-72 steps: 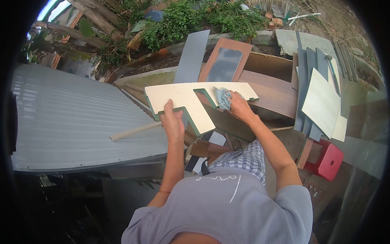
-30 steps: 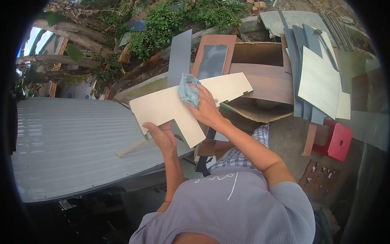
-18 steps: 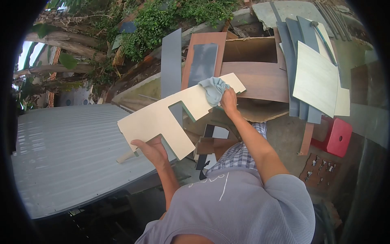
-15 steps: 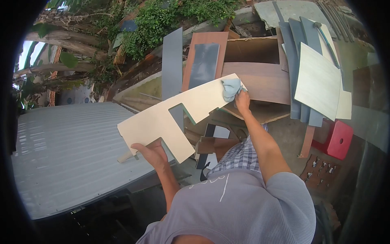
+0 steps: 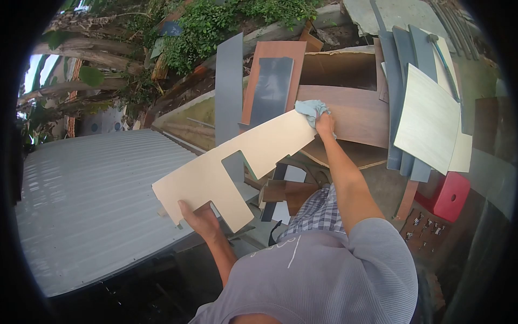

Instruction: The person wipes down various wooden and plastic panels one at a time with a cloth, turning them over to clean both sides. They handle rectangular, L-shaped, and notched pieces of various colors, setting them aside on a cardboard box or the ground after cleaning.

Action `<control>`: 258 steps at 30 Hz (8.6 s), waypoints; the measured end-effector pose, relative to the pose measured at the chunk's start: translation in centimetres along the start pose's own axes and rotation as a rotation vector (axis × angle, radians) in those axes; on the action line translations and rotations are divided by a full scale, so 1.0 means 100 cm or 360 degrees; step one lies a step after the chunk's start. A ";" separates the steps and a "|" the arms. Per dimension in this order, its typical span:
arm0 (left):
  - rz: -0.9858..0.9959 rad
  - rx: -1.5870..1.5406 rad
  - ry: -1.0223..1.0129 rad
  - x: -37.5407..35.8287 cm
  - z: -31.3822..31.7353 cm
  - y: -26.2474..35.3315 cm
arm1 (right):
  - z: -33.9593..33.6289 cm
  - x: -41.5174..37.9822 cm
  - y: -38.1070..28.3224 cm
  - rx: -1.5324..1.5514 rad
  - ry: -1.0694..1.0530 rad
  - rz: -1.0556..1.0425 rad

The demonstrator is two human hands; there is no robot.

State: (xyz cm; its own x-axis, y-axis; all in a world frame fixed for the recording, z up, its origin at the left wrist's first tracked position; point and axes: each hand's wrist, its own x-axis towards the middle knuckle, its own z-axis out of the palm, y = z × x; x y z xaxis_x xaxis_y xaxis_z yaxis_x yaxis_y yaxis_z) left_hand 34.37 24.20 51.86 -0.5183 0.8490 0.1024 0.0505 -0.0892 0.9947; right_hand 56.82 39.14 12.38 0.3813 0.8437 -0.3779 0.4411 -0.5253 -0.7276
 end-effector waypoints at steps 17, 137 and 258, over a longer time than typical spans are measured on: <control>-0.0047 -0.0329 0.0091 -0.004 -0.029 -0.015 | -0.046 -0.214 -0.062 0.2093 -0.2232 0.0795; -0.1069 -0.0215 -0.1826 -0.233 0.352 -0.166 | -0.338 -0.241 0.088 0.0554 0.0824 -0.0004; 0.0937 0.0700 -0.1565 0.025 -0.090 0.038 | -0.186 -0.250 -0.213 0.2293 -0.1692 0.0249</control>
State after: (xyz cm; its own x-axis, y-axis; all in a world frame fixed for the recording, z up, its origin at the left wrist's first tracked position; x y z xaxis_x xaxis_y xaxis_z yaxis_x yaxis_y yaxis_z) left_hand 25.56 21.26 55.82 0.5358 0.7869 0.3062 0.4416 -0.5703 0.6927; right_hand 52.99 27.16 48.02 -0.5419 0.8083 -0.2303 -0.7474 -0.5888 -0.3079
